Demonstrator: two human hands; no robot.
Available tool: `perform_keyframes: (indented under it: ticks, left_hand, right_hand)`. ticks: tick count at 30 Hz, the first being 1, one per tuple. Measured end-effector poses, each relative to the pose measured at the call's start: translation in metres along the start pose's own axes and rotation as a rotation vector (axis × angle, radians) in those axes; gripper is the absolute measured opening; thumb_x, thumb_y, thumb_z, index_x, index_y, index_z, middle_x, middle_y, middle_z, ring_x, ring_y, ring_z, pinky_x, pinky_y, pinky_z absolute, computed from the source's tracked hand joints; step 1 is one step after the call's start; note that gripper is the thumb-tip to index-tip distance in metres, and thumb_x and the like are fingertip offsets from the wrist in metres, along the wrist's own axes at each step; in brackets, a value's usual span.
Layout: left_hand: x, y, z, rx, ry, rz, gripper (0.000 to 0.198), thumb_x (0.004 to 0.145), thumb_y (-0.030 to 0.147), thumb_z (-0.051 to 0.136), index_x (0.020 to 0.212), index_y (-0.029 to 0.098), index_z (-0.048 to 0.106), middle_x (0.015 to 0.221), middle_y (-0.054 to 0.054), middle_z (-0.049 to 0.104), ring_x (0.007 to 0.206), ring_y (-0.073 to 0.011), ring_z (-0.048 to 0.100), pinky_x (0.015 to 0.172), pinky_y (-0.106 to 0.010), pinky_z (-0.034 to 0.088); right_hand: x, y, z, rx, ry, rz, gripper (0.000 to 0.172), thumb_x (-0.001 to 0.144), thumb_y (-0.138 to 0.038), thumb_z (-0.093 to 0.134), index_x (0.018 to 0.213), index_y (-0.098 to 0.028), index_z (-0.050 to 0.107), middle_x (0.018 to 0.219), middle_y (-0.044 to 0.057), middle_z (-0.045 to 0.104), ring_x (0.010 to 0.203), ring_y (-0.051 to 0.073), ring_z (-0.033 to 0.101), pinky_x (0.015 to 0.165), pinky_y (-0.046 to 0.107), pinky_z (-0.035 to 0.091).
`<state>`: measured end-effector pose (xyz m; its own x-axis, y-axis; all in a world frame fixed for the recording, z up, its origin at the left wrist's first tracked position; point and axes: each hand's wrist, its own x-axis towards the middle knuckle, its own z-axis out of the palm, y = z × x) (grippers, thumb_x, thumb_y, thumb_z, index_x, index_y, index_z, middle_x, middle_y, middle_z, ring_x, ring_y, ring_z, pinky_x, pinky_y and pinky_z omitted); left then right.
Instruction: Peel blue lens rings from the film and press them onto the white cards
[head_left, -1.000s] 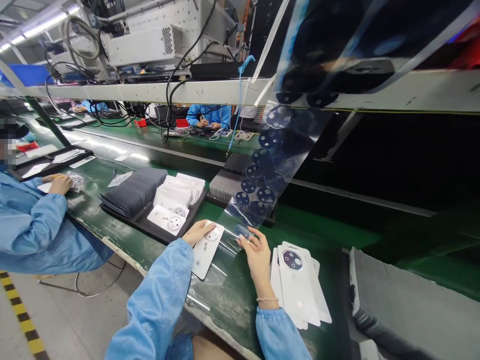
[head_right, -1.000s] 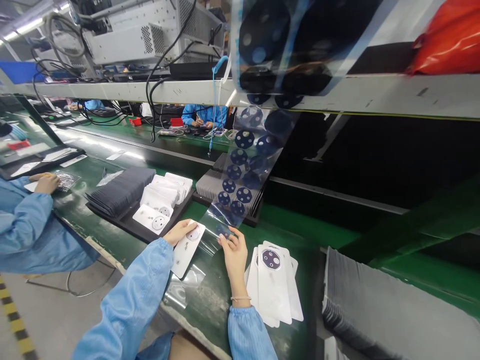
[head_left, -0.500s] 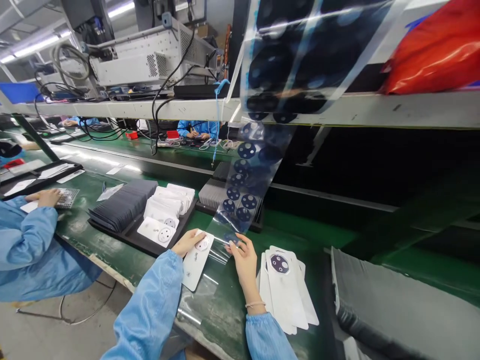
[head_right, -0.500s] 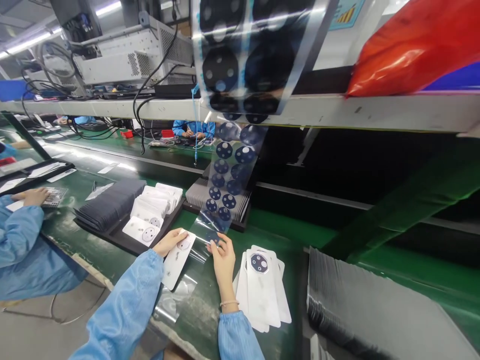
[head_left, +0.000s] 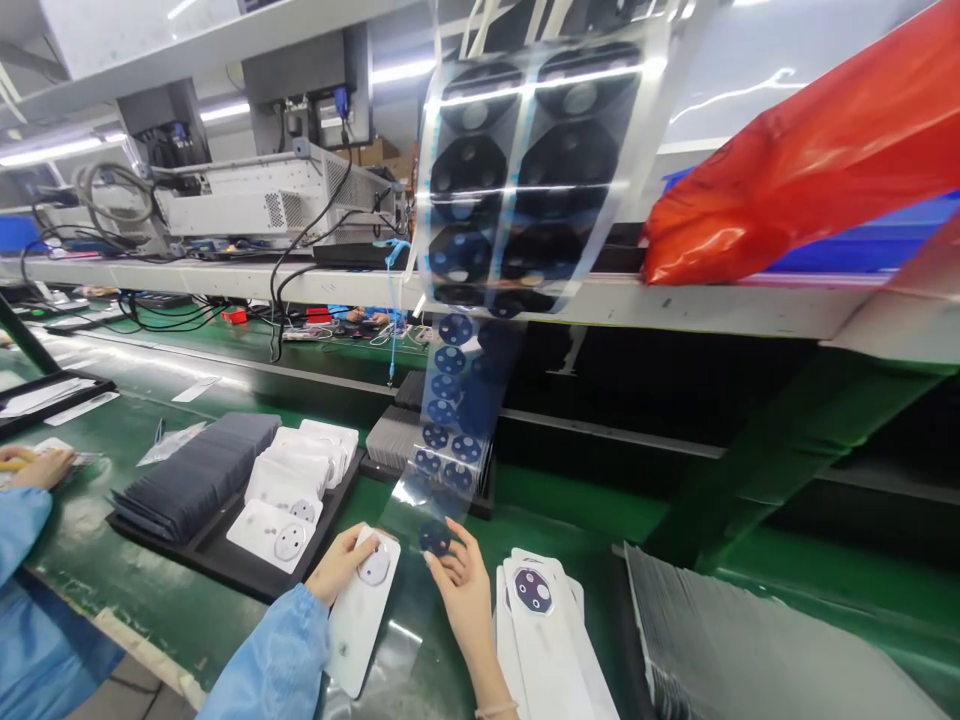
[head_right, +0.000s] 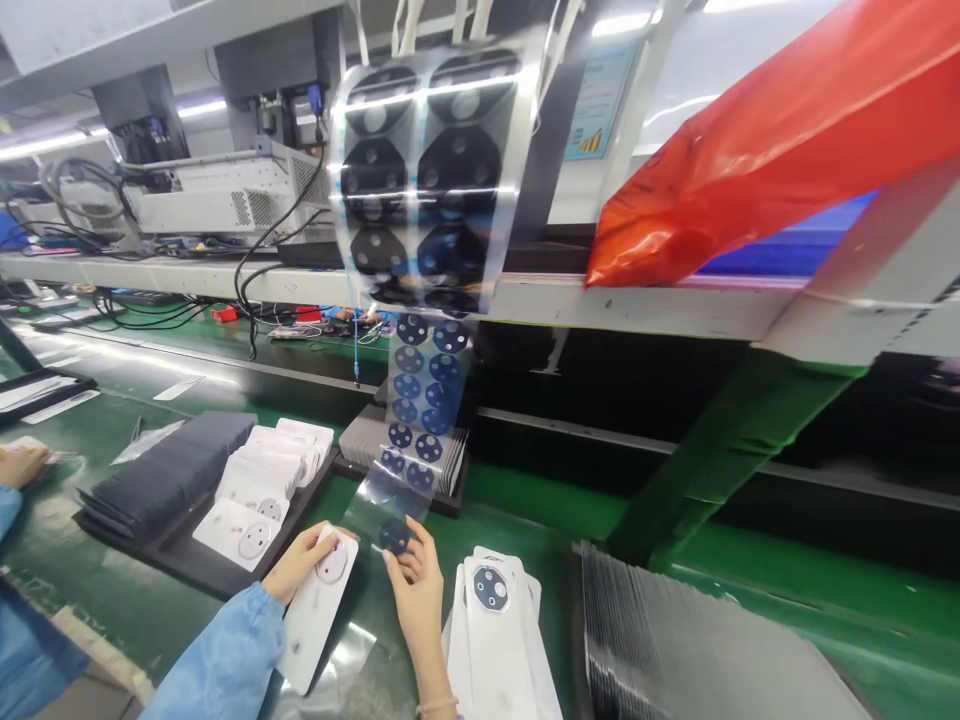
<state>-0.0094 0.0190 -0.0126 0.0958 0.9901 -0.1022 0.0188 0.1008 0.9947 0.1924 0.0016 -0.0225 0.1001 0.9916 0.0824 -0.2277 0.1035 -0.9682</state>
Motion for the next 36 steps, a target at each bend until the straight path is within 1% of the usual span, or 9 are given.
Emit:
perform_keyframes:
  ticks: [3,6,12,18,22,26,30,33,36]
  left_hand:
    - [-0.003,0.006,0.001,0.008,-0.031,0.021,0.048,0.072,0.062,0.068,0.087,0.017,0.073,0.090,-0.007,0.071,0.076,-0.0184,0.060,0.067,-0.025,0.045]
    - [-0.006,0.007,0.002,0.011,-0.036,0.039,0.048,0.073,0.062,0.068,0.087,0.017,0.075,0.092,-0.007,0.072,0.076,-0.0189,0.061,0.067,-0.026,0.045]
    - [-0.008,0.008,0.005,-0.005,-0.042,0.045,0.049,0.071,0.063,0.069,0.089,0.018,0.076,0.087,-0.008,0.071,0.071,-0.0186,0.061,0.064,-0.026,0.045]
    - [-0.009,0.006,0.007,-0.010,-0.049,0.046,0.051,0.070,0.064,0.068,0.088,0.017,0.075,0.088,-0.009,0.071,0.069,-0.0188,0.060,0.063,-0.027,0.045]
    - [-0.007,0.005,0.007,-0.001,-0.035,0.056,0.052,0.070,0.065,0.067,0.085,0.016,0.075,0.082,-0.008,0.070,0.069,-0.0198,0.060,0.064,-0.028,0.045]
    - [-0.006,0.007,0.006,0.025,0.007,0.100,0.049,0.070,0.063,0.069,0.078,0.015,0.073,0.077,-0.006,0.068,0.072,-0.0204,0.059,0.068,-0.028,0.044]
    - [-0.006,0.025,0.004,0.018,-0.025,0.125,0.046,0.077,0.060,0.064,0.083,0.016,0.073,0.081,-0.006,0.068,0.073,-0.0195,0.060,0.068,-0.028,0.044]
    - [-0.004,0.048,0.004,0.015,-0.133,0.135,0.039,0.079,0.053,0.067,0.089,0.017,0.074,0.084,-0.008,0.070,0.075,-0.0195,0.062,0.070,-0.027,0.045]
    - [0.004,0.064,0.006,0.000,-0.259,0.124,0.034,0.076,0.049,0.072,0.084,0.016,0.075,0.090,-0.010,0.073,0.078,-0.0205,0.065,0.072,-0.028,0.047]
  right_hand:
    - [-0.002,-0.005,0.000,-0.042,-0.031,-0.020,0.060,0.079,-0.037,0.068,0.131,-0.019,0.043,0.094,0.005,0.067,0.076,0.017,0.067,0.069,0.028,0.054]
    - [-0.005,-0.011,0.001,-0.077,-0.046,-0.024,0.064,0.080,-0.037,0.067,0.136,-0.019,0.042,0.093,0.005,0.067,0.079,0.019,0.067,0.071,0.028,0.054]
    - [-0.007,-0.014,0.002,-0.143,-0.016,-0.027,0.062,0.074,-0.041,0.072,0.130,-0.020,0.054,0.088,0.005,0.072,0.077,0.024,0.070,0.071,0.033,0.058]
    - [-0.005,-0.003,0.000,-0.210,-0.008,-0.062,0.058,0.077,-0.043,0.068,0.129,-0.024,0.055,0.089,0.003,0.071,0.076,0.022,0.069,0.067,0.029,0.057]
    - [-0.007,-0.004,0.007,-0.206,0.053,-0.079,0.059,0.075,-0.051,0.067,0.126,-0.024,0.058,0.080,0.002,0.069,0.070,0.020,0.066,0.060,0.027,0.055]
    - [-0.011,-0.008,0.014,-0.214,0.091,-0.059,0.061,0.071,-0.055,0.068,0.123,-0.023,0.061,0.072,0.000,0.067,0.068,0.021,0.065,0.061,0.029,0.054]
    - [-0.009,-0.010,0.008,-0.197,0.062,-0.055,0.058,0.071,-0.049,0.070,0.123,-0.026,0.060,0.080,0.002,0.071,0.079,0.024,0.069,0.070,0.032,0.055]
    - [-0.005,-0.013,0.000,-0.213,-0.024,-0.083,0.053,0.076,-0.045,0.069,0.124,-0.027,0.059,0.085,0.003,0.074,0.086,0.026,0.070,0.077,0.035,0.057]
    - [-0.003,-0.020,-0.005,-0.270,-0.138,-0.097,0.046,0.080,-0.040,0.066,0.123,-0.028,0.060,0.087,0.003,0.075,0.087,0.026,0.071,0.083,0.038,0.056]
